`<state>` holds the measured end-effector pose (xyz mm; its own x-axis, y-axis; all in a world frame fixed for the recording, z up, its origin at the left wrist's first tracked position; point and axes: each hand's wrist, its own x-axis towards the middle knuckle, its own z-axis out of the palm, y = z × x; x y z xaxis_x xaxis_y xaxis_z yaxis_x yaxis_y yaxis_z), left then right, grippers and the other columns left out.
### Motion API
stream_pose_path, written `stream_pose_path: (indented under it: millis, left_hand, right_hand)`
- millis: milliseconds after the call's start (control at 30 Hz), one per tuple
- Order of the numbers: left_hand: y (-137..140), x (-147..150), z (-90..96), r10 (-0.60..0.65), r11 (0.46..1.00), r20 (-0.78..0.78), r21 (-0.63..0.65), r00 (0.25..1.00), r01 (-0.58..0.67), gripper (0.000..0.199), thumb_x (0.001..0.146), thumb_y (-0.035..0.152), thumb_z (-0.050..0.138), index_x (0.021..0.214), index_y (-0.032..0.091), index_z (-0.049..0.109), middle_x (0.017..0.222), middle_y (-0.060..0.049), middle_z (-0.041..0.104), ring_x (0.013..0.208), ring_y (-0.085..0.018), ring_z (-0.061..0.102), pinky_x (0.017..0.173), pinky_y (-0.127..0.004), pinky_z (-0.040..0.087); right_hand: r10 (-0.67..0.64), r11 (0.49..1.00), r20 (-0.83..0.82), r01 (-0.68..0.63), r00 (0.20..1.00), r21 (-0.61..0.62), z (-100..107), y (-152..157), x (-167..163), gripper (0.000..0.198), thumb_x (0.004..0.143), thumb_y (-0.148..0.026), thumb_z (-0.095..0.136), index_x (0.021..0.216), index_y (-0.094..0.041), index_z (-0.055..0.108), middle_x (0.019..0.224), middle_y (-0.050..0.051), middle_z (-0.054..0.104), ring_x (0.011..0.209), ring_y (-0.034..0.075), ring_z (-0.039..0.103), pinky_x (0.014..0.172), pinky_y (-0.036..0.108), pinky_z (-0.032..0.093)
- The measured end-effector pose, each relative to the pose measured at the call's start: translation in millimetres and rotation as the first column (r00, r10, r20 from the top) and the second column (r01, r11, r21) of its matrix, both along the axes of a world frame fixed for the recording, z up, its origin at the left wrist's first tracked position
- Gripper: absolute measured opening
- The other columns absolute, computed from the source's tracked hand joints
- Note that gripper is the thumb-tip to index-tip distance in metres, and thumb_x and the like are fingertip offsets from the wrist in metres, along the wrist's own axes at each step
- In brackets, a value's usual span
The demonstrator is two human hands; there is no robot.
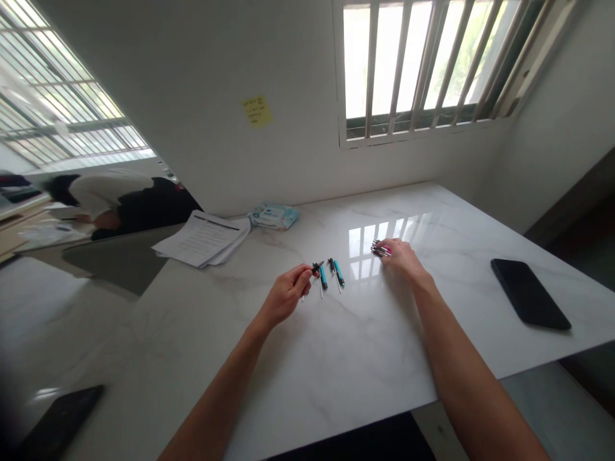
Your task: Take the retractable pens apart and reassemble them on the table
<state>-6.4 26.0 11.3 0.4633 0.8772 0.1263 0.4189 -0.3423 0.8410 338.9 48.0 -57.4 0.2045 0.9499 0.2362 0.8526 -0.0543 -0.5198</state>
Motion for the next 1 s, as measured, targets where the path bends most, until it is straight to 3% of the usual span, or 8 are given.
stream_pose_path:
  millis: [267, 367, 433, 500, 600, 700, 800, 1000]
  left_hand:
    - [0, -1, 1.5, 0.011, 1.0, 0.005, 0.022, 1.0, -0.011, 0.042, 0.101, 0.054, 0.044, 0.096, 0.021, 0.069, 0.064, 0.003, 0.056, 0.057, -0.014, 0.047, 0.059, -0.026, 0.036]
    - [0, -1, 2.1, 0.01, 0.999, -0.009, 0.034, 1.0, -0.01, 0.041, 0.101, 0.053, 0.044, 0.094, 0.021, 0.068, 0.065, 0.002, 0.057, 0.058, -0.014, 0.048, 0.06, -0.025, 0.035]
    - [-1, 0, 2.5, 0.007, 0.999, -0.035, 0.048, 0.999, -0.006, 0.04, 0.102, 0.052, 0.044, 0.096, 0.021, 0.069, 0.065, 0.002, 0.058, 0.058, -0.015, 0.048, 0.06, -0.025, 0.034]
    - [-3, 1, 2.6, 0.015, 0.997, -0.08, 0.072, 0.997, -0.009, 0.04, 0.102, 0.051, 0.043, 0.098, 0.022, 0.07, 0.064, 0.002, 0.058, 0.056, -0.015, 0.048, 0.06, -0.026, 0.033]
    - [-6, 4, 1.8, 0.048, 0.989, -0.17, 0.144, 0.984, -0.023, 0.037, 0.102, 0.049, 0.045, 0.101, 0.025, 0.072, 0.062, 0.002, 0.058, 0.055, -0.016, 0.049, 0.061, -0.027, 0.031]
    - [-9, 7, 0.6, 0.081, 0.973, -0.253, 0.229, 0.964, -0.022, 0.035, 0.103, 0.046, 0.046, 0.105, 0.027, 0.074, 0.063, 0.0, 0.062, 0.056, -0.019, 0.053, 0.062, -0.028, 0.03]
    - [-10, 7, 1.3, 0.094, 0.963, -0.307, 0.271, 0.947, -0.008, 0.035, 0.104, 0.045, 0.044, 0.11, 0.028, 0.074, 0.07, -0.002, 0.068, 0.063, -0.021, 0.061, 0.064, -0.028, 0.032]
    - [-11, 7, 4.7, 0.107, 0.954, -0.379, 0.299, 0.919, 0.012, 0.034, 0.106, 0.043, 0.042, 0.114, 0.028, 0.072, 0.081, -0.002, 0.074, 0.071, -0.021, 0.066, 0.065, -0.028, 0.034]
  right_hand:
    - [-0.319, 0.946, 0.081, 0.322, 0.944, -0.04, -10, 0, 21, 0.043, 0.085, -0.023, 0.059, 0.125, -0.015, 0.072, 0.113, 0.021, 0.069, 0.103, 0.034, 0.066, 0.089, 0.043, 0.05]
    - [-0.359, 0.929, 0.075, 0.364, 0.93, -0.063, -5, -1, 22, 0.044, 0.084, -0.025, 0.063, 0.126, -0.018, 0.072, 0.115, 0.02, 0.069, 0.105, 0.034, 0.065, 0.089, 0.043, 0.049]
    - [-0.352, 0.936, 0.023, 0.352, 0.936, 0.006, 3, -1, 16, 0.04, 0.084, -0.029, 0.064, 0.122, -0.018, 0.073, 0.118, 0.02, 0.068, 0.105, 0.033, 0.065, 0.09, 0.042, 0.049]
    - [-0.281, 0.946, -0.094, 0.293, 0.955, 0.14, 15, 0, 0, 0.032, 0.088, -0.035, 0.063, 0.112, -0.017, 0.074, 0.114, 0.018, 0.069, 0.099, 0.028, 0.065, 0.089, 0.039, 0.049]
    - [0.099, 0.975, -0.303, -0.031, 0.948, 0.221, 34, -4, -41, 0.035, 0.095, -0.05, 0.057, 0.088, -0.018, 0.069, 0.085, 0.007, 0.07, 0.073, 0.02, 0.062, 0.072, 0.032, 0.048]
    - [0.452, 0.89, -0.457, -0.418, 0.766, 0.18, 44, -15, -87, 0.053, 0.1, -0.061, 0.046, 0.07, -0.019, 0.06, 0.063, 0.0, 0.057, 0.061, 0.015, 0.052, 0.061, 0.028, 0.04]
    - [0.534, 0.83, -0.503, -0.536, 0.68, 0.155, 45, -27, -117, 0.054, 0.101, -0.061, 0.044, 0.068, -0.02, 0.054, 0.061, -0.003, 0.049, 0.057, 0.012, 0.044, 0.056, 0.026, 0.033]
    - [0.518, 0.844, -0.48, -0.513, 0.708, 0.156, 44, -31, -125, 0.045, 0.102, -0.053, 0.048, 0.072, -0.019, 0.055, 0.063, -0.004, 0.051, 0.058, 0.012, 0.044, 0.055, 0.025, 0.032]
